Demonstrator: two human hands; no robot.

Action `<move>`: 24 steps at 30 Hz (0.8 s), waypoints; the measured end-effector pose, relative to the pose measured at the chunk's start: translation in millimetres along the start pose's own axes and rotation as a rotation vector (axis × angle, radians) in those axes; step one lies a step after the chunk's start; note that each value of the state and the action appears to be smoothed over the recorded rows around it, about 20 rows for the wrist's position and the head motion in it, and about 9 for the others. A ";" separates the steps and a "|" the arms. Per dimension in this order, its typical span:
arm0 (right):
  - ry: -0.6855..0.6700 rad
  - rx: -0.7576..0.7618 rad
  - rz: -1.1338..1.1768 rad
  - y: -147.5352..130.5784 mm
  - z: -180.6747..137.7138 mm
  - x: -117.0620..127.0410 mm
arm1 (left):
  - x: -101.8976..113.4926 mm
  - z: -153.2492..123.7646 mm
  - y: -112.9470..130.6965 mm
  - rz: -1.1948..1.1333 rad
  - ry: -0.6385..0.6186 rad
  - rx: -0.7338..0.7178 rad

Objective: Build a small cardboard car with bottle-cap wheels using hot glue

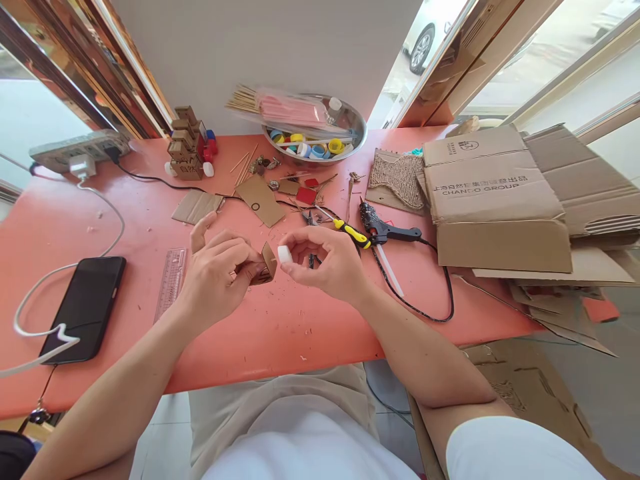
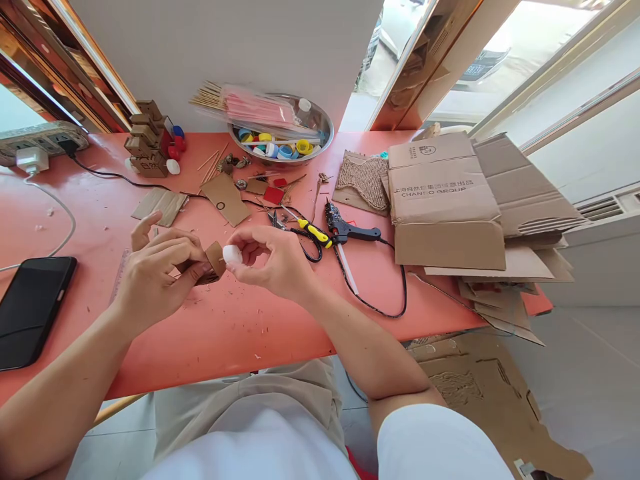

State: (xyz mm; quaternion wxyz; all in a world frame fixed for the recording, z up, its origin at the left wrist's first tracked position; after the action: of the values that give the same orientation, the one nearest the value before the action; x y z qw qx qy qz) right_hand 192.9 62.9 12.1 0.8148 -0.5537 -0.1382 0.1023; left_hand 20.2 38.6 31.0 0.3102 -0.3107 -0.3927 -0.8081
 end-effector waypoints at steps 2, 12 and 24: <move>0.011 0.022 -0.011 0.8 -0.3 1.7 | 0.6 0.0 -0.3 -0.014 0.024 -0.015; -0.026 0.228 -0.222 -1.8 -7.0 3.1 | -5.1 1.6 -16.8 -0.051 -0.062 0.046; 0.140 -0.184 -1.044 13.2 -10.2 135.5 | 7.4 5.2 -43.6 0.033 0.154 0.088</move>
State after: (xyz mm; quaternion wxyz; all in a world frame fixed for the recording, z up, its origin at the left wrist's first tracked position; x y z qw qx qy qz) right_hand 323.6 102.2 11.4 0.7127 -0.4858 -0.3490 -0.3663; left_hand -15.5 62.7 19.8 0.3661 -0.2404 -0.3974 -0.8064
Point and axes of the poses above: each hand's wrist, its own z-axis towards the middle knuckle, its own x-axis out of the back of the hand, y = z × x, the point moved 6 cm from there along z, towards the middle knuckle, and after that the axes turned 7 degrees about x, right-handed, at the moved point
